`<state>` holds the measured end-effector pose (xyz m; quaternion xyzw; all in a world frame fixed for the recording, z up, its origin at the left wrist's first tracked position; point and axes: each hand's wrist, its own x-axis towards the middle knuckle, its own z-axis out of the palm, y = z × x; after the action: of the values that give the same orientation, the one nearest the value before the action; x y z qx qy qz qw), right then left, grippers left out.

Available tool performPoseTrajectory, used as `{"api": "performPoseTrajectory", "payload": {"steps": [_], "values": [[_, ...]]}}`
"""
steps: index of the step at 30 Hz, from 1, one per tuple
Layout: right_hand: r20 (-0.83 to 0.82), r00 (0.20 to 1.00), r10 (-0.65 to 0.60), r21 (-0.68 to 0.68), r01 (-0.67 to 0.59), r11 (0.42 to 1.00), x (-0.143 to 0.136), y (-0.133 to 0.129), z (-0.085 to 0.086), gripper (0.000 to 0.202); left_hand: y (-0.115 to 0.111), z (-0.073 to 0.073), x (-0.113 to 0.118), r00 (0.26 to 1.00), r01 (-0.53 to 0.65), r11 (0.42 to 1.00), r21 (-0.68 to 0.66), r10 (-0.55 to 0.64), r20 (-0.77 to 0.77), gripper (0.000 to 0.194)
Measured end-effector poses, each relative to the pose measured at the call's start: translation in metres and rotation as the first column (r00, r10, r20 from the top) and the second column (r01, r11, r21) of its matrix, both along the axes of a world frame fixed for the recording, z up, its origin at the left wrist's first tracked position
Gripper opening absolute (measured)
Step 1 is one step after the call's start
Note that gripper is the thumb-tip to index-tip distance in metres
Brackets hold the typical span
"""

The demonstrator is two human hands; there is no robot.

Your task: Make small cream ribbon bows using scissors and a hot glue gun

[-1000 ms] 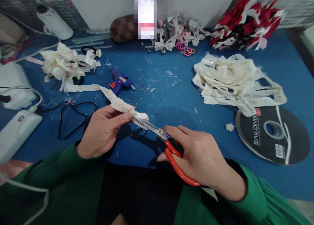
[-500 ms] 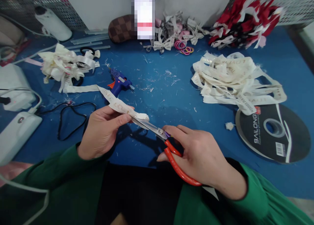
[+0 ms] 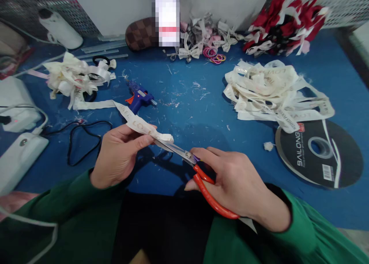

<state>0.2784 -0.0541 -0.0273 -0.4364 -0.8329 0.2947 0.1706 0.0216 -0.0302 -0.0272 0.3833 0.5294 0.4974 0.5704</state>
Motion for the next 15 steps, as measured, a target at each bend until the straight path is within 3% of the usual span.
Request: {"api": "performPoseTrajectory", "payload": {"steps": [15], "values": [[0.009, 1.0, 0.005, 0.001, -0.005, 1.0, -0.0004, -0.0005, -0.0001, 0.045, 0.0001, 0.0012, 0.0001, 0.998, 0.008, 1.0, 0.009, -0.008, 0.06, 0.013]]}}
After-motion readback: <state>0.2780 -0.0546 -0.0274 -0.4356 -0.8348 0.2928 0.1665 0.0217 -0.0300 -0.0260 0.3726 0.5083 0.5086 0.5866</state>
